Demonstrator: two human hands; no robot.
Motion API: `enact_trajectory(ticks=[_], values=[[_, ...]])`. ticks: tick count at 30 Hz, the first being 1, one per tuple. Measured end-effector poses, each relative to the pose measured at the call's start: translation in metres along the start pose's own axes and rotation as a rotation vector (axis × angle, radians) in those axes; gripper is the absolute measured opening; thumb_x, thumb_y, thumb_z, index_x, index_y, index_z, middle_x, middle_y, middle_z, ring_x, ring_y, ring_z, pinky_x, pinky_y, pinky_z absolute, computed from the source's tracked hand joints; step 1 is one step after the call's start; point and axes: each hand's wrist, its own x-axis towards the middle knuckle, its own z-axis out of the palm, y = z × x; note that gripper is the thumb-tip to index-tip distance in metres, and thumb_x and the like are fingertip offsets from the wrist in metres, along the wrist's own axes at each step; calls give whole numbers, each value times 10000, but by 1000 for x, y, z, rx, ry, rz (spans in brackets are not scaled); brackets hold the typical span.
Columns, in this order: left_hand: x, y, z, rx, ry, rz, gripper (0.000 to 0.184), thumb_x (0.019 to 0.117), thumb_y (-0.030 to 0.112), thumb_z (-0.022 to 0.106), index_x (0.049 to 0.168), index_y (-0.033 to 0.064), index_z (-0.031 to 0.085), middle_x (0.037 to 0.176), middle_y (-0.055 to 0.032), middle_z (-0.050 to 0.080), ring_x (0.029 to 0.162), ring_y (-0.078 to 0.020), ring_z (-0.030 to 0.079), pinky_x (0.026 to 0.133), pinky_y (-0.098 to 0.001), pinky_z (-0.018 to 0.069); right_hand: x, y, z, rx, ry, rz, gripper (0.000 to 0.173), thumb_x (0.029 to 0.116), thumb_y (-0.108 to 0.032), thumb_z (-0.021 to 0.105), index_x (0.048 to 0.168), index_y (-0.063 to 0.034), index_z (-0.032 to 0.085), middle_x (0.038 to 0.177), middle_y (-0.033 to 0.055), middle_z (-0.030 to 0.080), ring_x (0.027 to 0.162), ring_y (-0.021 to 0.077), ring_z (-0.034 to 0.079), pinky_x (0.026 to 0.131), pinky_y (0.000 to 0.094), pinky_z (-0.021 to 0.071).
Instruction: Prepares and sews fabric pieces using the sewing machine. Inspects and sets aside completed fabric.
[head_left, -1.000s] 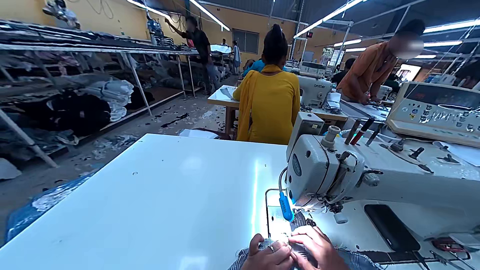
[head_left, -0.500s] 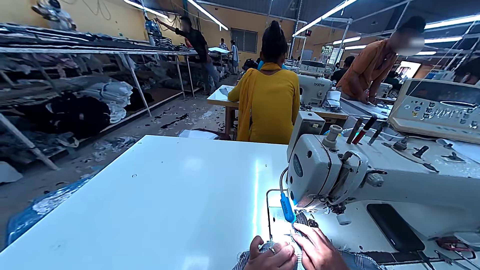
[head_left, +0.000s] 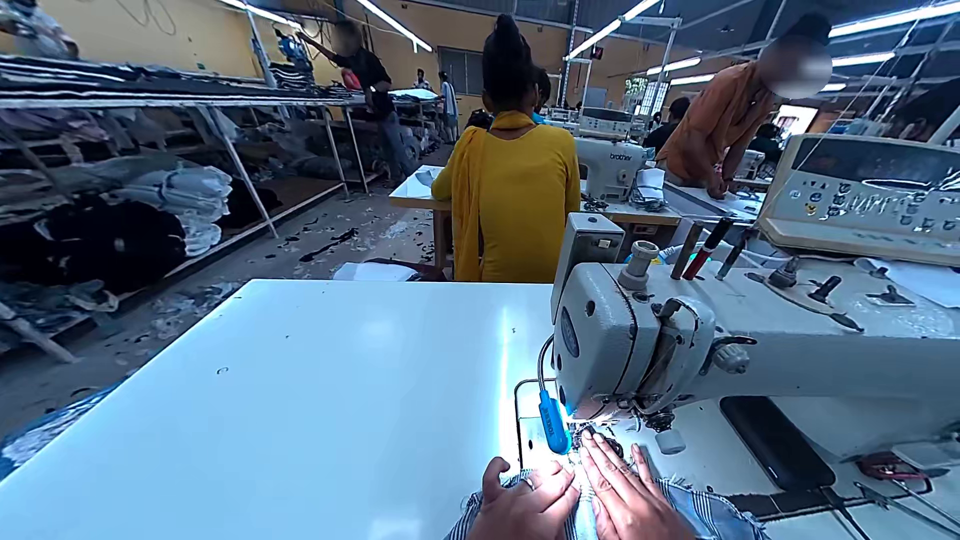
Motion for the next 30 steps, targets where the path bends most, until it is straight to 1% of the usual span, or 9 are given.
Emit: enact_trajectory(ticks=[2, 3, 6, 9, 12, 16, 19, 26, 30], values=[[3, -2, 0, -19, -15, -7, 313, 919, 119, 555, 1119, 194, 784, 1200, 48, 761, 1059, -136, 725, 917, -542, 418, 3, 3, 0, 9, 0, -2, 445, 1021, -128, 433, 1398, 46, 591, 1537, 148, 512, 1431, 306, 486, 1168, 626, 314], [4, -4, 1, -15, -14, -4, 313, 916, 127, 552, 1119, 194, 782, 1200, 50, 760, 1061, -136, 724, 913, -546, 421, 4, 5, 1, 0, 19, -13, 444, 1015, -130, 435, 1388, 44, 602, 1529, 143, 523, 1422, 299, 499, 1162, 616, 331], [7, -10, 10, 11, 31, 28, 312, 900, 157, 540, 1086, 203, 787, 1182, 66, 763, 982, -136, 728, 887, -532, 415, 9, 12, 8, -47, 88, -47, 452, 999, -147, 426, 1366, 26, 627, 1488, 120, 572, 1383, 274, 546, 1130, 577, 392], [10, -17, 14, 35, 41, 47, 338, 907, 183, 519, 1109, 219, 787, 1169, 72, 764, 904, -145, 724, 877, -527, 414, 14, 17, 11, -69, 120, -61, 462, 994, -167, 410, 1353, 2, 647, 1439, 107, 618, 1335, 265, 593, 1106, 563, 425], [13, -21, 16, 36, 36, 53, 328, 916, 203, 514, 1108, 227, 779, 1140, 63, 765, 897, -151, 724, 903, -537, 420, 18, 19, 8, -51, 105, -58, 464, 994, -166, 410, 1352, 13, 644, 1413, 124, 636, 1315, 282, 609, 1107, 567, 423], [15, -24, 17, 31, 18, 51, 329, 926, 223, 499, 1102, 229, 777, 1095, 48, 766, 817, -171, 712, 894, -562, 424, 21, 20, 6, -41, 93, -46, 454, 996, -173, 418, 1337, 6, 657, 1390, 126, 652, 1292, 281, 627, 1108, 547, 431], [17, -25, 17, 4, 12, 44, 329, 922, 212, 499, 1095, 217, 779, 1090, 39, 770, 828, -178, 719, 889, -572, 423, 22, 21, 4, -39, 87, -42, 451, 989, -164, 425, 1333, 9, 660, 1383, 128, 656, 1278, 285, 637, 1097, 547, 441], [18, -31, 17, -37, 17, 33, 324, 923, 215, 501, 1087, 235, 780, 1090, 43, 775, 957, -167, 734, 915, -588, 417, 23, 18, 2, -23, 51, -22, 452, 983, -153, 443, 1351, 7, 648, 1401, 139, 641, 1289, 296, 628, 1100, 565, 432], [18, -34, 18, -47, 32, 50, 330, 929, 225, 483, 1073, 249, 780, 1069, 42, 775, 943, -169, 733, 919, -587, 411, 23, 15, -1, 0, 20, 4, 446, 992, -138, 446, 1361, 23, 636, 1411, 144, 633, 1301, 313, 618, 1137, 603, 375]])
